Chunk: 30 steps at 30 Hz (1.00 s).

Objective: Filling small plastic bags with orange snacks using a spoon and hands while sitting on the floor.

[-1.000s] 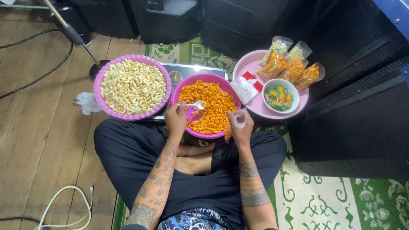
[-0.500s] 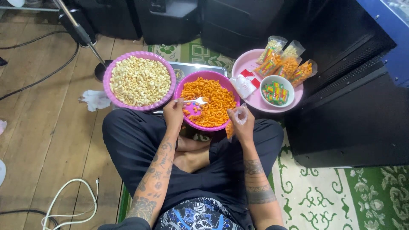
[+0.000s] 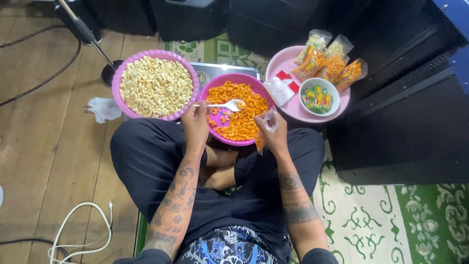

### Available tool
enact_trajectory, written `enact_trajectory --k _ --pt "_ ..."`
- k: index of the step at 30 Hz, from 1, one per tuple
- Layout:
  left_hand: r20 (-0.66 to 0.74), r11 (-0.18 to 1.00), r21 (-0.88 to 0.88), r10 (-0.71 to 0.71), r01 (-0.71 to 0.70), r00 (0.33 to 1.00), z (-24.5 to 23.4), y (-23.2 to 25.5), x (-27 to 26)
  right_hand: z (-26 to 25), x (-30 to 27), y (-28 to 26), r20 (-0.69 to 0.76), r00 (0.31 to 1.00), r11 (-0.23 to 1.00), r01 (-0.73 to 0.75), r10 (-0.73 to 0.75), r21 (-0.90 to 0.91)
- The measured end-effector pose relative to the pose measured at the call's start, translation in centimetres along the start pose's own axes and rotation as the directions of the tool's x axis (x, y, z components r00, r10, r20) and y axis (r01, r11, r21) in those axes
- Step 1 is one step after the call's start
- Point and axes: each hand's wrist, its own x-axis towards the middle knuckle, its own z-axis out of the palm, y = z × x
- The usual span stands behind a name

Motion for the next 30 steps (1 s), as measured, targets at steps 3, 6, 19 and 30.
enact_trajectory --k 3,6,19,30 --pt "0.004 0.998 -0.059 0.029 -0.028 1.0 -1.0 2.5 -1.1 1.3 0.6 -0.1 0.038 0.999 1.0 -0.022 0.022 -0.014" --pt "-0.025 0.993 -0.097 0.064 -0.066 0.998 -1.6 5.1 -1.8 2.5 2.0 1.0 0.077 0.997 1.0 -0.008 0.007 0.008" --pt "0.219 0.898 0.271 0.294 -0.347 0.93 3.0 3.9 0.6 4.6 5.4 3.5 0.105 0.99 0.985 0.112 -0.098 -0.129" --pt "0.735 0.299 0.151 0.603 -0.942 0.309 7.9 -0.4 4.4 5.9 8.3 8.2 0.175 0.978 0.961 0.154 -0.115 -0.23"
